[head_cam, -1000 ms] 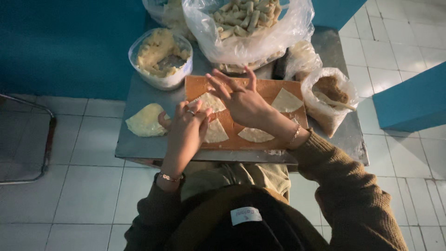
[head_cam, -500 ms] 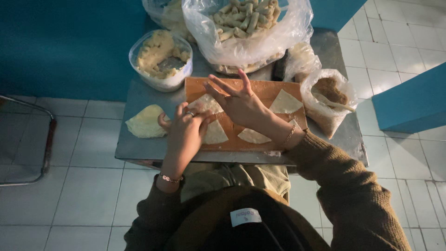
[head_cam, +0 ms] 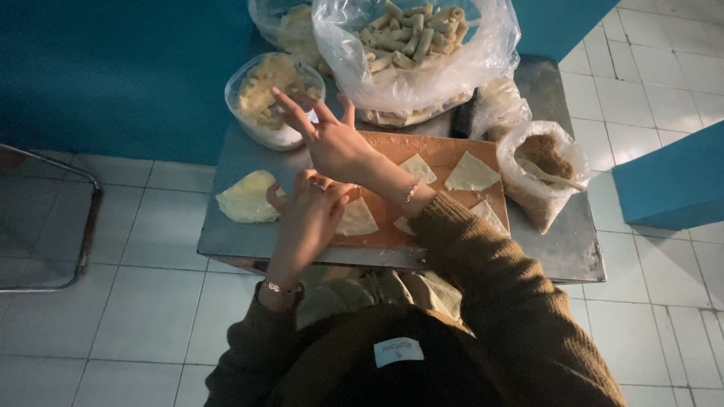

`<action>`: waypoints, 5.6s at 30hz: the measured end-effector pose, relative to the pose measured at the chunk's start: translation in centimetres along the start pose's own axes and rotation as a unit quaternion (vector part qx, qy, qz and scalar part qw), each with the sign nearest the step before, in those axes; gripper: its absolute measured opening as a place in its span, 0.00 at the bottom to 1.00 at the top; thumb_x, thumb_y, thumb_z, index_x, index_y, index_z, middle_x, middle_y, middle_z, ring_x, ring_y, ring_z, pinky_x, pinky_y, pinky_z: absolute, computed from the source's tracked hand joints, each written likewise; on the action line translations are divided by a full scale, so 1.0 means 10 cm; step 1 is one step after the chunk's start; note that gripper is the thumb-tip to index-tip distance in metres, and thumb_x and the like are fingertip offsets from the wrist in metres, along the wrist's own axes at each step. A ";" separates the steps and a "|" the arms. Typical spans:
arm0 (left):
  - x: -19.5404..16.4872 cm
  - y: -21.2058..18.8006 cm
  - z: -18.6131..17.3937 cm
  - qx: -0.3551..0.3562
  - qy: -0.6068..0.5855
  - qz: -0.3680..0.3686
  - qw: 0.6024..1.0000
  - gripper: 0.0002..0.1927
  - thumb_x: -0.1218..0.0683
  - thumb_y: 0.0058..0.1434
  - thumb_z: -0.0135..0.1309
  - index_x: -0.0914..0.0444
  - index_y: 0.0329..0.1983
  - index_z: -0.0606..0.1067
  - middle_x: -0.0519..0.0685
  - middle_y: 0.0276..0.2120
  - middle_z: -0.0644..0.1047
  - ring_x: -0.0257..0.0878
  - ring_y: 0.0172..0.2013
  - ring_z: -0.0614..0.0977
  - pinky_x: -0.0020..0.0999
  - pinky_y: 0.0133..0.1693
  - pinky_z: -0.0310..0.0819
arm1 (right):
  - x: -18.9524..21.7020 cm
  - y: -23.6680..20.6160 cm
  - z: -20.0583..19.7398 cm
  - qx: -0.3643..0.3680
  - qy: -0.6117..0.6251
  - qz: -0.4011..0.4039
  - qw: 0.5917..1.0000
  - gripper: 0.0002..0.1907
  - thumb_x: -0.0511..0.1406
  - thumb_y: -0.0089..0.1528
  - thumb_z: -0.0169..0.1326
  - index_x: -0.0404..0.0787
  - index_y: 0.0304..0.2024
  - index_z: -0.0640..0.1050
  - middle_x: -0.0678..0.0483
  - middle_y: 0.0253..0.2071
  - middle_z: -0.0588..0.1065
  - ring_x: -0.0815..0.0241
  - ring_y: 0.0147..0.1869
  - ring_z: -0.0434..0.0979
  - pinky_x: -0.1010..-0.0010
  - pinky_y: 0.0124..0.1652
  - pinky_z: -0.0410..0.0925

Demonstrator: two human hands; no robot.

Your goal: The person tears pieces from a sheet of dough and shapes them into triangular wrappers on a wooden board, then spoons brown filling from a plastic bag onto each wrapper and folds the wrappers over the filling. Finished filled pastries accumulate on the board as the person works through the dough pieces one at a time.

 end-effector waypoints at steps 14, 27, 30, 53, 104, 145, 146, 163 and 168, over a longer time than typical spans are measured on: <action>-0.04 -0.02 -0.06 -0.033 -0.038 0.025 0.998 0.15 0.53 0.63 0.54 0.53 0.52 0.80 0.42 0.50 0.78 0.46 0.55 0.71 0.66 0.56 0.48 | -0.25 -0.13 0.08 0.008 0.083 0.061 0.995 0.40 0.29 0.56 0.50 0.40 0.72 0.56 0.50 0.65 0.65 0.51 0.72 0.61 0.35 0.58 0.53; 0.15 -0.08 0.12 -0.146 -0.005 0.063 0.987 0.16 0.51 0.78 0.49 0.54 0.66 0.78 0.41 0.48 0.74 0.38 0.60 0.74 0.56 0.63 0.48 | -0.04 -1.67 -1.16 -0.067 0.073 0.008 0.995 0.27 0.31 0.61 0.55 0.49 0.64 0.71 0.50 0.65 0.67 0.50 0.72 0.64 0.42 0.63 0.48; 0.26 -0.11 0.07 -0.147 -0.147 0.005 0.978 0.20 0.49 0.76 0.37 0.55 0.65 0.74 0.47 0.66 0.72 0.43 0.68 0.66 0.53 0.64 0.45 | -0.14 -2.25 -1.22 -0.161 0.045 0.111 0.980 0.22 0.31 0.61 0.55 0.46 0.59 0.75 0.55 0.63 0.75 0.49 0.75 0.63 0.48 0.68 0.49; 0.22 -0.27 -0.18 -0.315 -0.129 0.040 0.939 0.23 0.49 0.78 0.35 0.62 0.54 0.81 0.57 0.71 0.67 0.53 0.67 0.62 0.49 0.70 0.52 | -1.59 -4.01 -0.69 -0.254 -0.231 0.517 0.784 0.15 0.50 0.70 0.59 0.52 0.34 0.82 0.54 0.63 0.65 0.41 0.72 0.48 0.35 0.58 0.42; 0.35 -0.18 -0.12 -0.271 -0.234 0.043 0.933 0.26 0.49 0.71 0.52 0.61 0.69 0.66 0.59 0.71 0.59 0.55 0.70 0.64 0.52 0.70 0.59 | -1.91 -3.55 -0.73 -0.394 -0.062 0.487 0.777 0.18 0.41 0.73 0.58 0.51 0.64 0.75 0.51 0.74 0.60 0.42 0.77 0.48 0.41 0.68 0.51; 0.32 0.04 0.32 -0.065 0.006 -0.006 0.998 0.34 0.45 0.68 0.52 0.52 0.76 0.60 0.54 0.69 0.67 0.48 0.68 0.69 0.77 0.61 0.40 | -1.89 -3.55 -0.65 -0.347 -0.036 0.458 0.817 0.08 0.45 0.72 0.61 0.55 0.51 0.83 0.50 0.84 0.54 0.40 0.87 0.34 0.34 0.73 0.39; 0.31 0.05 0.32 -0.069 0.007 -0.003 0.998 0.34 0.45 0.68 0.53 0.53 0.76 0.59 0.56 0.70 0.66 0.49 0.68 0.69 0.77 0.61 0.41 | -1.89 -3.55 -0.65 -0.348 -0.035 0.461 0.816 0.08 0.44 0.72 0.61 0.54 0.51 0.83 0.50 0.84 0.54 0.40 0.86 0.35 0.33 0.73 0.39; 0.34 0.05 0.34 -0.062 -0.008 0.007 0.998 0.33 0.44 0.69 0.51 0.53 0.76 0.60 0.60 0.71 0.64 0.53 0.70 0.66 0.74 0.63 0.40 | -1.75 -3.47 -0.74 -0.390 -0.025 0.438 0.810 0.09 0.40 0.70 0.65 0.52 0.52 0.83 0.49 0.79 0.58 0.39 0.81 0.46 0.39 0.72 0.48; 0.33 0.05 0.35 -0.063 -0.002 -0.001 0.998 0.33 0.44 0.68 0.52 0.52 0.76 0.60 0.59 0.71 0.64 0.51 0.69 0.66 0.74 0.63 0.43 | -1.74 -3.47 -0.75 -0.389 -0.029 0.442 0.808 0.09 0.39 0.68 0.64 0.52 0.51 0.83 0.49 0.77 0.58 0.39 0.79 0.46 0.40 0.71 0.48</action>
Point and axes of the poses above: each hand's wrist, its own y-axis towards the middle knuckle, its own z-axis out of the palm, x = y × z, the point moved 4 cm from there along y, towards the middle knuckle
